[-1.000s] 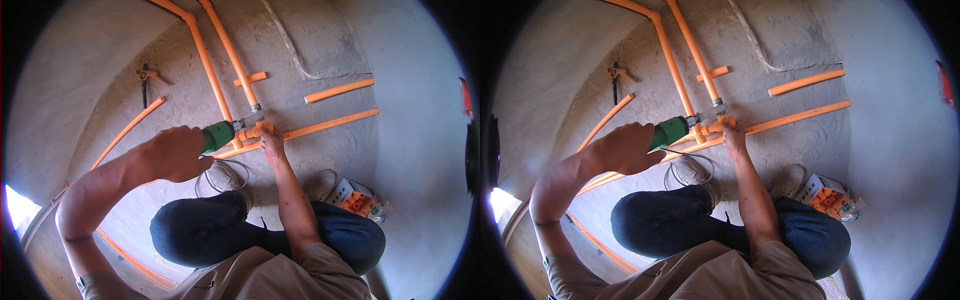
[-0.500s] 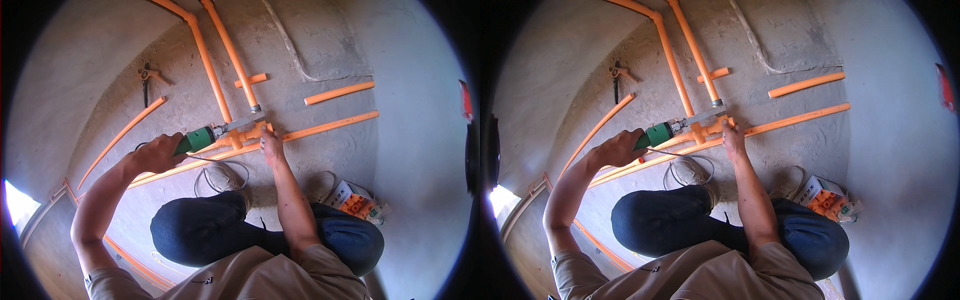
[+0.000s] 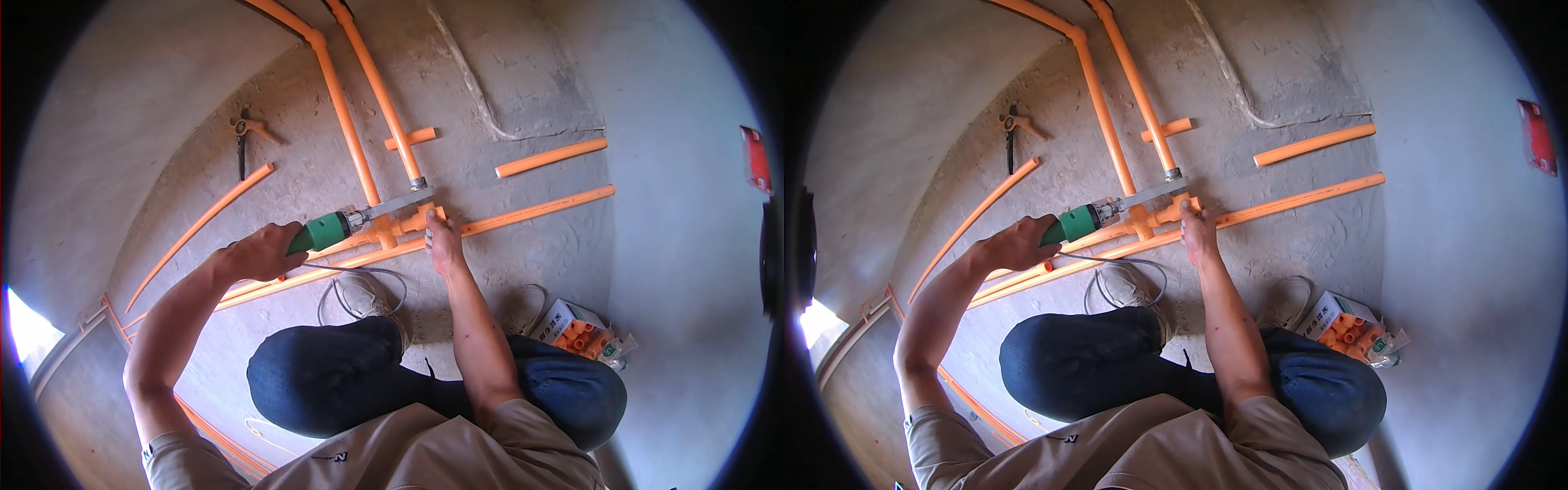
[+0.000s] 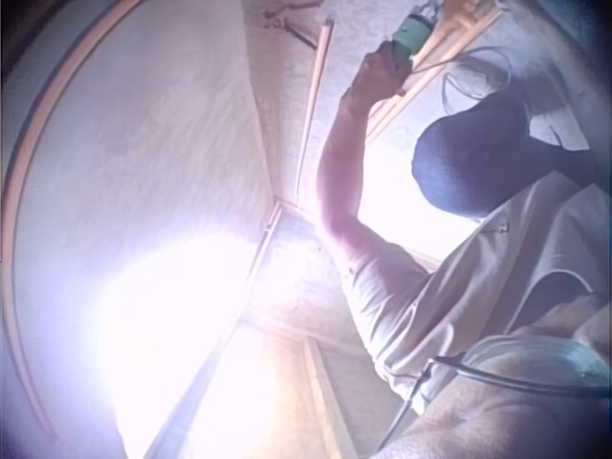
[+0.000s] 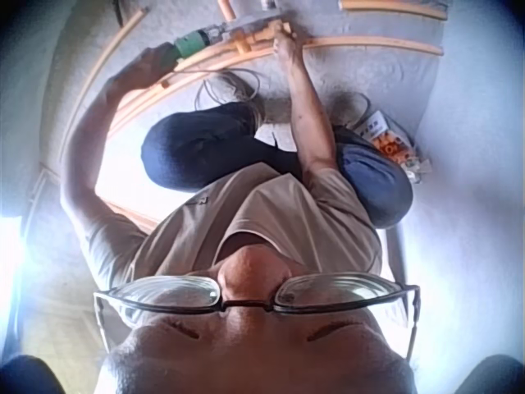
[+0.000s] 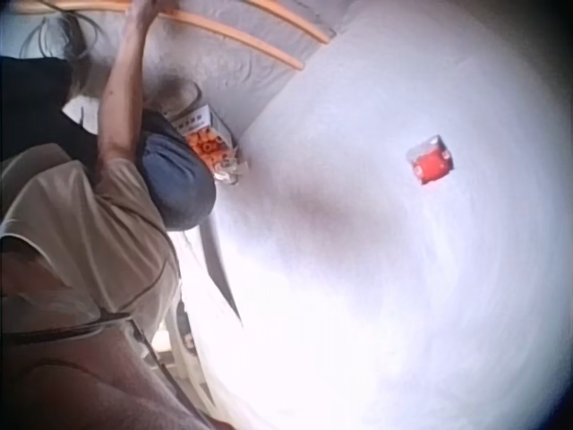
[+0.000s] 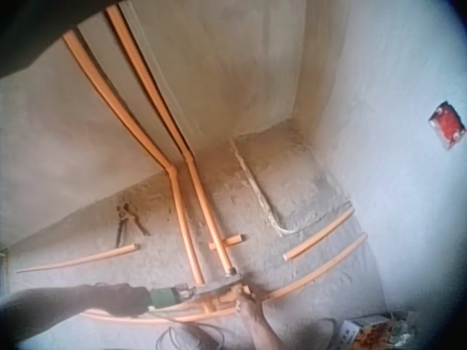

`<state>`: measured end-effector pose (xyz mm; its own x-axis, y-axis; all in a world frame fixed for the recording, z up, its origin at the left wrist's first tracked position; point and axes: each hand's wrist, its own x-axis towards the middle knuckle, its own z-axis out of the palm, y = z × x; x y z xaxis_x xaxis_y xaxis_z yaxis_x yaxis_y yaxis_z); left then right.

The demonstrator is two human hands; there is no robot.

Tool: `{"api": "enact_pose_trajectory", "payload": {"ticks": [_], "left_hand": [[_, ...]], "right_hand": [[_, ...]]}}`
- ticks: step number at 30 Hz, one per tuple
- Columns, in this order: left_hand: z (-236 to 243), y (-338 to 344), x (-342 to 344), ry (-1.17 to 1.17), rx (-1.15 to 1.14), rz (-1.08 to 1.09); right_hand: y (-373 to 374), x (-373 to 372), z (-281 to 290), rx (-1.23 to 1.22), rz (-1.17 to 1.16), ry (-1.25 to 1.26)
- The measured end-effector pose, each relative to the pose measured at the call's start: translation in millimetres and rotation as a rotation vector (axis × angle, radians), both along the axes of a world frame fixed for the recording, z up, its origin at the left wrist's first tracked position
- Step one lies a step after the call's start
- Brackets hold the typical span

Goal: The person joins orange plastic pipes using a T-junction connector and a specialized heating tool. They first align the pipes by hand, then use the heating tool to soften the ends of the pipe and connector before pressing them together.

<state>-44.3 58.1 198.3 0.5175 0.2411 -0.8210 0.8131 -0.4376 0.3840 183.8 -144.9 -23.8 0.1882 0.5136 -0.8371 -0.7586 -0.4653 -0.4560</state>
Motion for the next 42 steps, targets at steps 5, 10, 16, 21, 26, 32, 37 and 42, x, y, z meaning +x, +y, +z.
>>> {"api": "enact_pose_trajectory", "payload": {"ticks": [5,10,16,21,26,32,37,42], "left_hand": [[31,-8,33,0.035,0.081,-0.026],[55,-7,77,0.182,0.022,-0.043],[74,-6,114,0.309,0.002,-0.222],[67,-7,100,0.234,0.074,-0.255],[46,-6,52,0.103,0.136,-0.159],[24,-3,26,0.033,0.114,-0.100],[17,-2,17,0.048,0.089,-0.088],[9,0,11,0.059,0.053,-0.076]], "right_hand": [[-2,0,-3,0.027,0.011,0.010],[-3,1,-6,0.024,-0.030,-0.019],[-3,-2,-6,0.038,-0.037,-0.037],[-2,0,-1,0.031,-0.016,-0.043],[4,-4,1,0.001,-0.062,-0.069],[3,-1,2,-0.032,-0.034,-0.042],[3,1,4,-0.020,-0.014,-0.031],[6,-2,5,-0.031,-0.032,-0.054]]}}
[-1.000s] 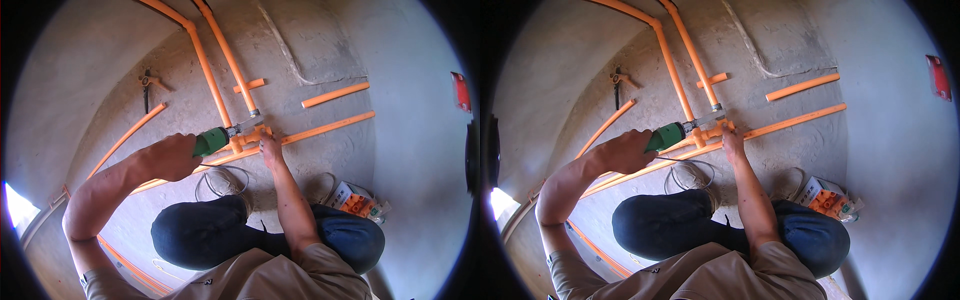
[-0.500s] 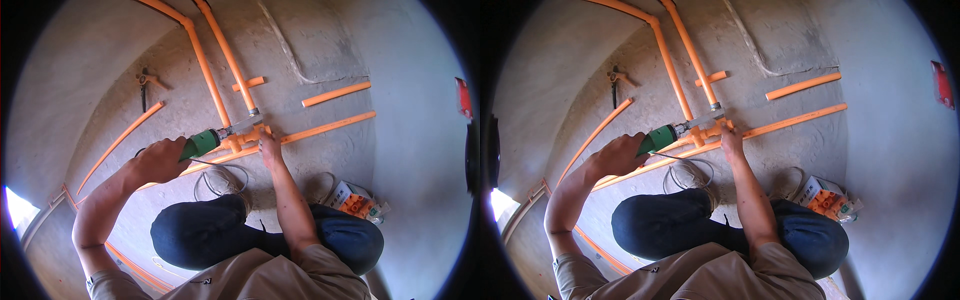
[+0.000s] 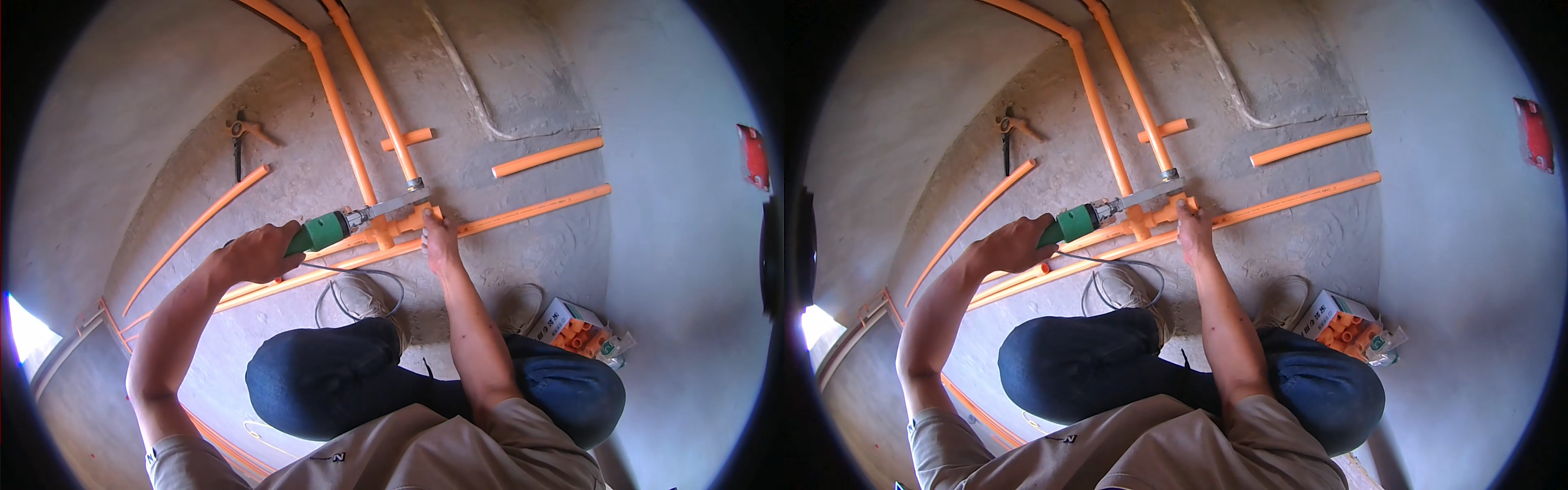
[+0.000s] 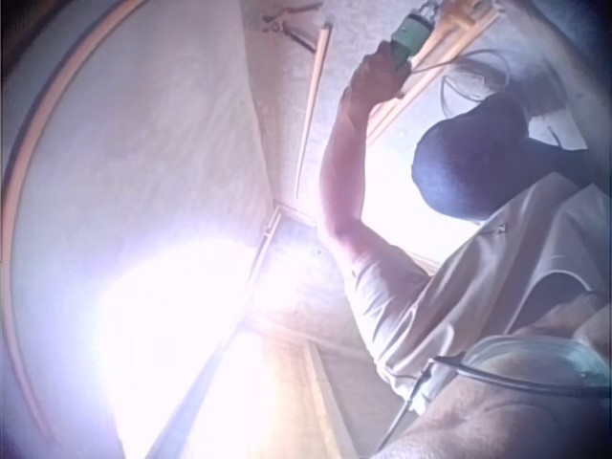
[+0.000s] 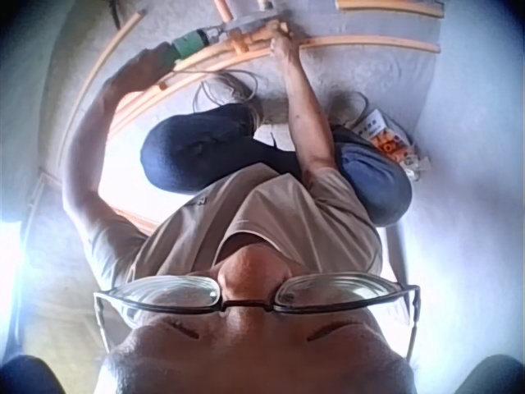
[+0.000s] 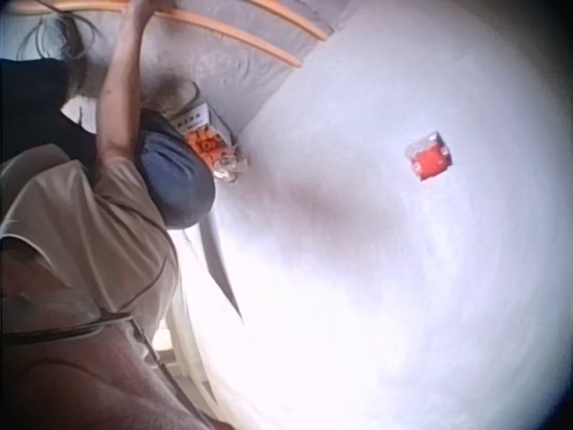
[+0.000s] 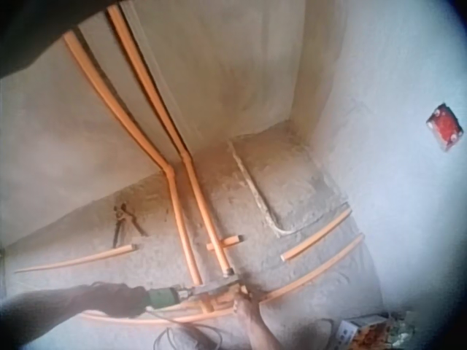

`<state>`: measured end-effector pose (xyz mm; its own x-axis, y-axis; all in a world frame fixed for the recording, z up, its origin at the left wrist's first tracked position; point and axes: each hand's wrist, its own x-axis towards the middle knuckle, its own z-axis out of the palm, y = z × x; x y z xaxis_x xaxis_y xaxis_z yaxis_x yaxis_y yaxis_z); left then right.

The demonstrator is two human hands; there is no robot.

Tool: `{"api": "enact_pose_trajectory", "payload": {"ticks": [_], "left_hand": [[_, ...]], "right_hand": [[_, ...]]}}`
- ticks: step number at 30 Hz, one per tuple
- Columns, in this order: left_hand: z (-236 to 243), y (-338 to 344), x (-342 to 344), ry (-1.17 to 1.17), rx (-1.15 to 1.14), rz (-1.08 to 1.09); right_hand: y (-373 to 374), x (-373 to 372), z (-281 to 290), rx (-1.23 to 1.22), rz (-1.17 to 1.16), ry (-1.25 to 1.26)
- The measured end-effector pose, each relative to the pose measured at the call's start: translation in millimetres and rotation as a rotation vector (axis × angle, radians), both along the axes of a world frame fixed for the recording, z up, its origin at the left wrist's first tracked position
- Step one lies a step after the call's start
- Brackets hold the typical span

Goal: The person joins orange plastic pipes using a T-junction connector and a specialized heating tool. They first align the pipes by hand, then use the heating tool to soften the ends of the pipe and connector before pressing them together.

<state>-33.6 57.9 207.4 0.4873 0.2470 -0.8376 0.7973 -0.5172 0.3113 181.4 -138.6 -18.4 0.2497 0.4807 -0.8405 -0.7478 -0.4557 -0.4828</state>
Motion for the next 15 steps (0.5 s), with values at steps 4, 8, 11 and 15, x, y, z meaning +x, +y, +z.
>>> {"api": "enact_pose_trajectory", "payload": {"ticks": [4,8,11,15], "left_hand": [[3,0,3,0.021,-0.015,0.074],[24,0,25,0.032,-0.008,0.032],[40,-2,53,0.096,0.027,-0.049],[61,-5,94,0.198,0.034,-0.129]], "right_hand": [[-1,2,3,-0.020,0.002,0.006],[2,2,4,-0.012,0.028,0.044],[1,2,1,0.013,0.023,0.001],[2,0,2,0.030,-0.042,0.000]]}}
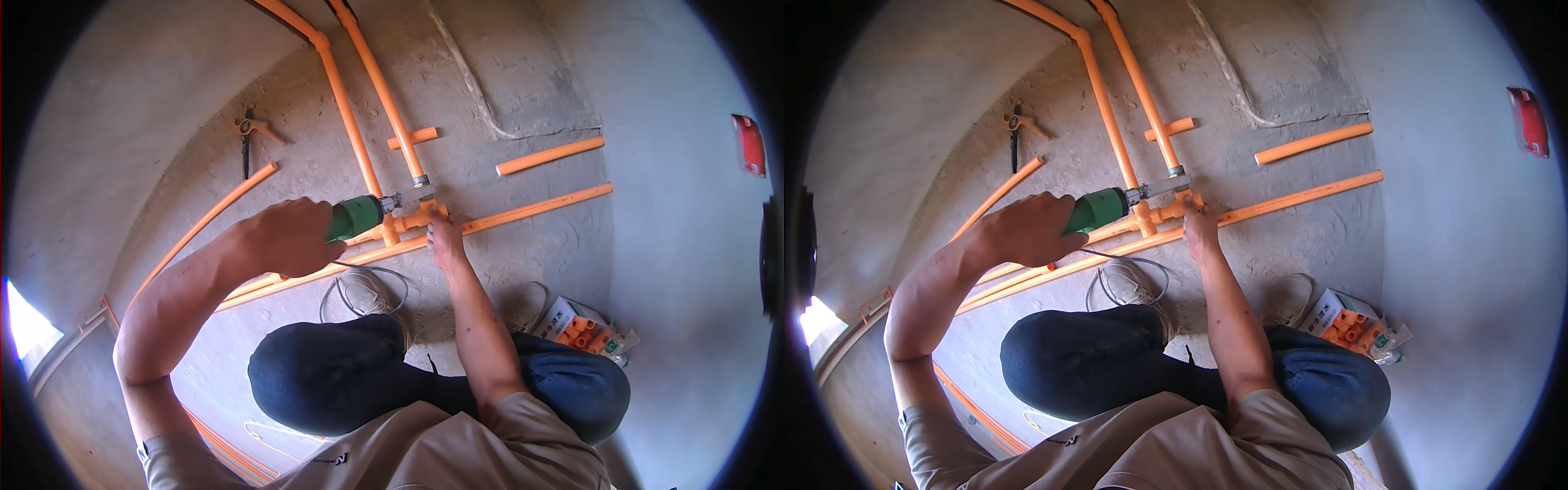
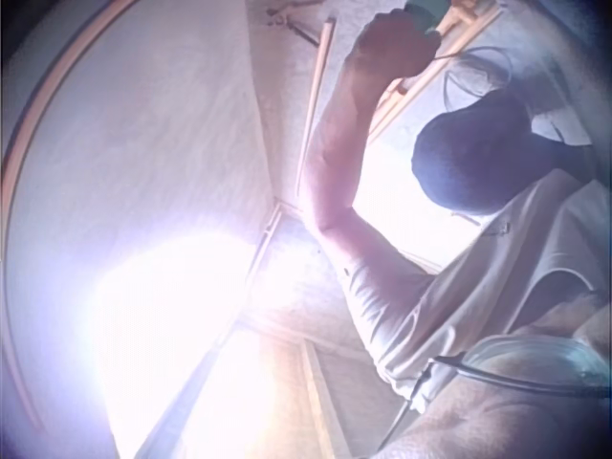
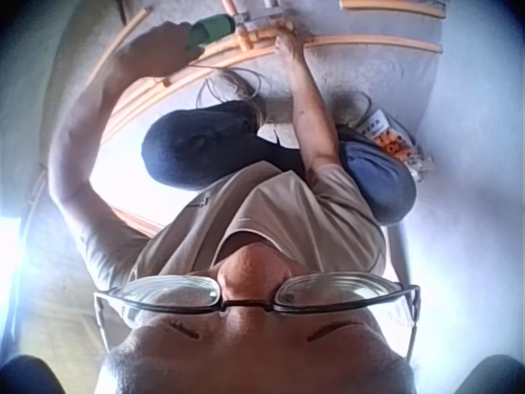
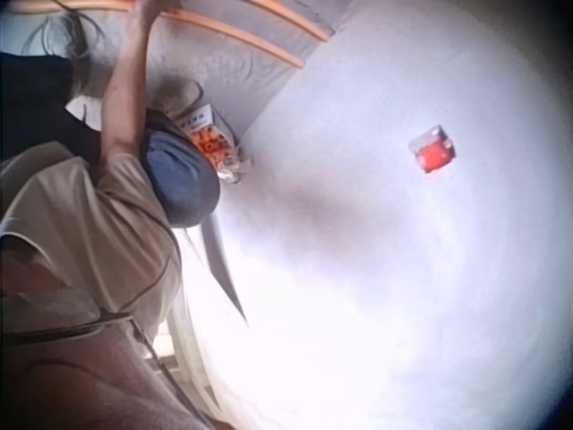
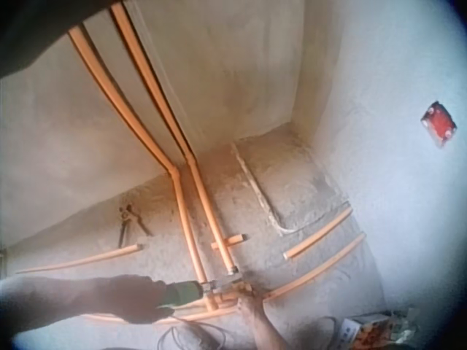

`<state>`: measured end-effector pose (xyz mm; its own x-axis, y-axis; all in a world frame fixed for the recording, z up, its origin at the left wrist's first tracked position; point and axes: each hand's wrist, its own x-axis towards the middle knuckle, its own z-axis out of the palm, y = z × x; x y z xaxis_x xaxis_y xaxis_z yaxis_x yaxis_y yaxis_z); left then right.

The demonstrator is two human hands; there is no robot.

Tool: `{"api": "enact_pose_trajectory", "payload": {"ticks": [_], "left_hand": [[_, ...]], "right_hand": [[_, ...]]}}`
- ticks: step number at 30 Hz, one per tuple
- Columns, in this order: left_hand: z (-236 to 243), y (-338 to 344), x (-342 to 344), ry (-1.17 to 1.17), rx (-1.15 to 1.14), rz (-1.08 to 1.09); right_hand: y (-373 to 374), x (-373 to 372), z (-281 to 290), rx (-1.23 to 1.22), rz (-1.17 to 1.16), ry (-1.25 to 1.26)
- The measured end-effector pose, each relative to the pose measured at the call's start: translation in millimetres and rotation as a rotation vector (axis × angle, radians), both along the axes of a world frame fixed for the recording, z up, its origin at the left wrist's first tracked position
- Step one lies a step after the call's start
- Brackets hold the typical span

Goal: The person joins orange plastic pipes using a T-junction connector and a specialized heating tool. They first align the pipes by hand, then use the heating tool to soften the ends of the pipe and connector before pressing them together.

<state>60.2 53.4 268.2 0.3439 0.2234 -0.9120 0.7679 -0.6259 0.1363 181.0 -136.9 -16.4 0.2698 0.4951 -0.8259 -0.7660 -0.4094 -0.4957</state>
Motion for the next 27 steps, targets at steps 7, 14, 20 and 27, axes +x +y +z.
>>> {"api": "enact_pose_trajectory", "payload": {"ticks": [7,14,20,27], "left_hand": [[12,-5,20,0.020,0.035,-0.093],[2,-8,4,-0.005,0.060,-0.048],[-1,-9,1,-0.019,0.063,-0.051],[-9,-6,-11,-0.035,0.025,0.008]], "right_hand": [[-3,4,-10,-0.039,0.073,0.029],[-5,3,-15,-0.038,0.070,0.017],[-4,3,-10,-0.014,0.092,0.018],[-4,5,-16,0.009,0.114,-0.045]]}}
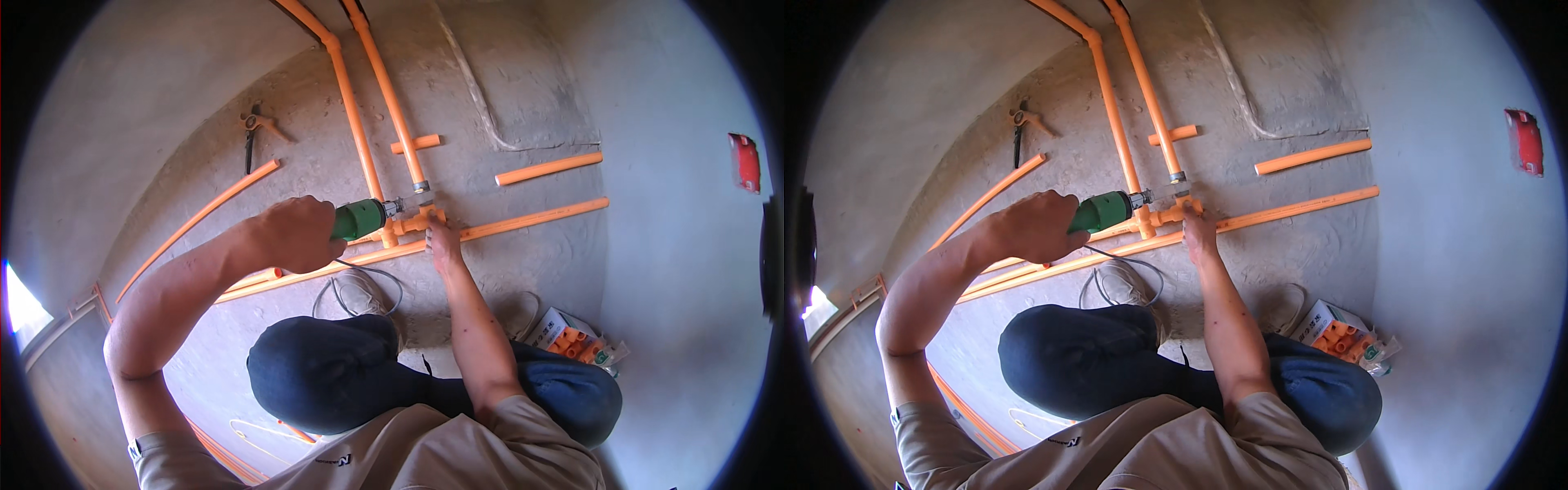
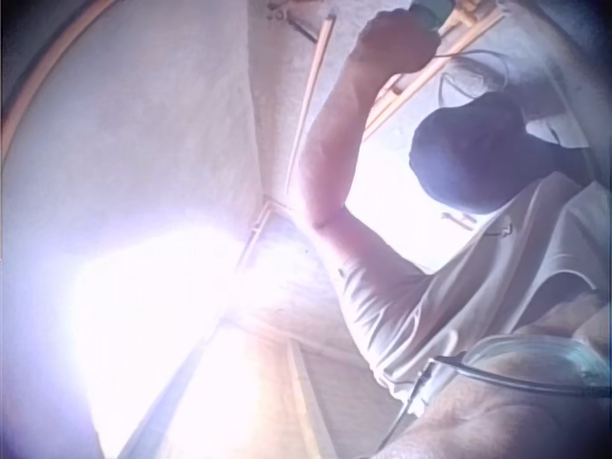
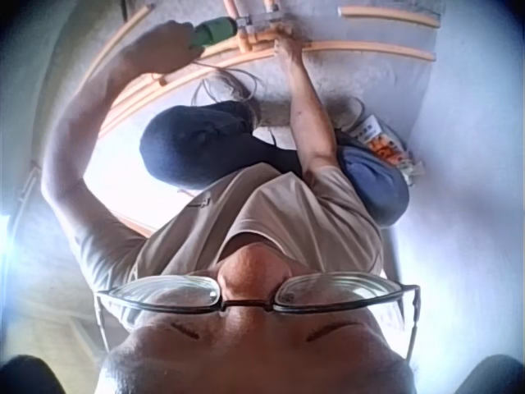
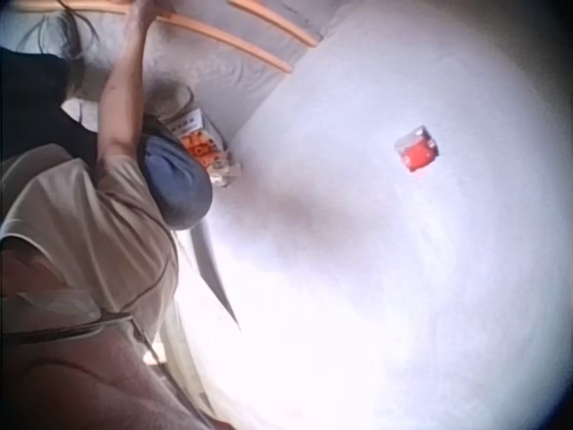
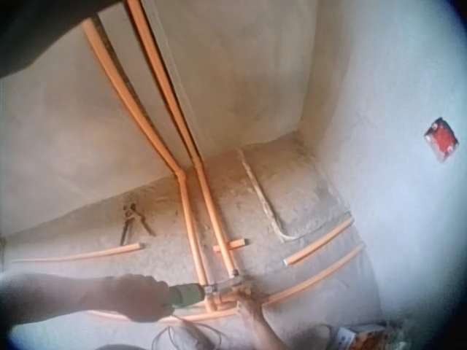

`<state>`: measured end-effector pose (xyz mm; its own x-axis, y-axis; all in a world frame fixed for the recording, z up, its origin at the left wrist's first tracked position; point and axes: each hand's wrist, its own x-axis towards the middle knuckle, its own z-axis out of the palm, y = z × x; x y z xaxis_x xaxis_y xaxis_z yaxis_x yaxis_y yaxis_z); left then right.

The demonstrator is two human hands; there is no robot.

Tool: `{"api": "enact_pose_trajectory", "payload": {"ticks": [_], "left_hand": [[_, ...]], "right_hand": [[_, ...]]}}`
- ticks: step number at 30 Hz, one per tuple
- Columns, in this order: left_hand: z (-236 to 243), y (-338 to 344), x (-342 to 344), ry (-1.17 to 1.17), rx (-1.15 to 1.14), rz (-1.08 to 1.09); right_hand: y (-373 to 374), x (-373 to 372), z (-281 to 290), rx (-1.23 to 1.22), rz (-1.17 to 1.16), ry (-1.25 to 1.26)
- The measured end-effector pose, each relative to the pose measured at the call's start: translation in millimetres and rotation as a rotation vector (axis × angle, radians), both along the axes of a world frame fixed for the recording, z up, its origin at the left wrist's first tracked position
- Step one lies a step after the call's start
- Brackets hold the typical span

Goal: The person joins orange plastic pipes using a T-junction connector and a specialized heating tool. They first align the pipes by hand, then use the heating tool to soften the ends of the pipe and connector before pressing them together.

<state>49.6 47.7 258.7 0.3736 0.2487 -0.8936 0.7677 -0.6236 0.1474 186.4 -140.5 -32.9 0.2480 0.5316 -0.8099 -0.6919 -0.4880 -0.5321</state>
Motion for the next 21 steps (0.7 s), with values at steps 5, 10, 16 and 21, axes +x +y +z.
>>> {"api": "enact_pose_trajectory", "payload": {"ticks": [5,10,16,21], "left_hand": [[0,18,5,0.185,-0.274,0.402],[-10,19,-21,0.011,-0.466,0.807],[-20,20,-28,-0.046,-0.578,0.880],[-35,27,-24,0.013,-0.642,0.805]], "right_hand": [[-4,8,6,-0.028,0.100,0.108],[-1,12,7,-0.084,0.169,0.078],[-5,14,2,-0.071,0.122,0.134],[-8,12,-2,-0.006,0.063,0.093]]}}
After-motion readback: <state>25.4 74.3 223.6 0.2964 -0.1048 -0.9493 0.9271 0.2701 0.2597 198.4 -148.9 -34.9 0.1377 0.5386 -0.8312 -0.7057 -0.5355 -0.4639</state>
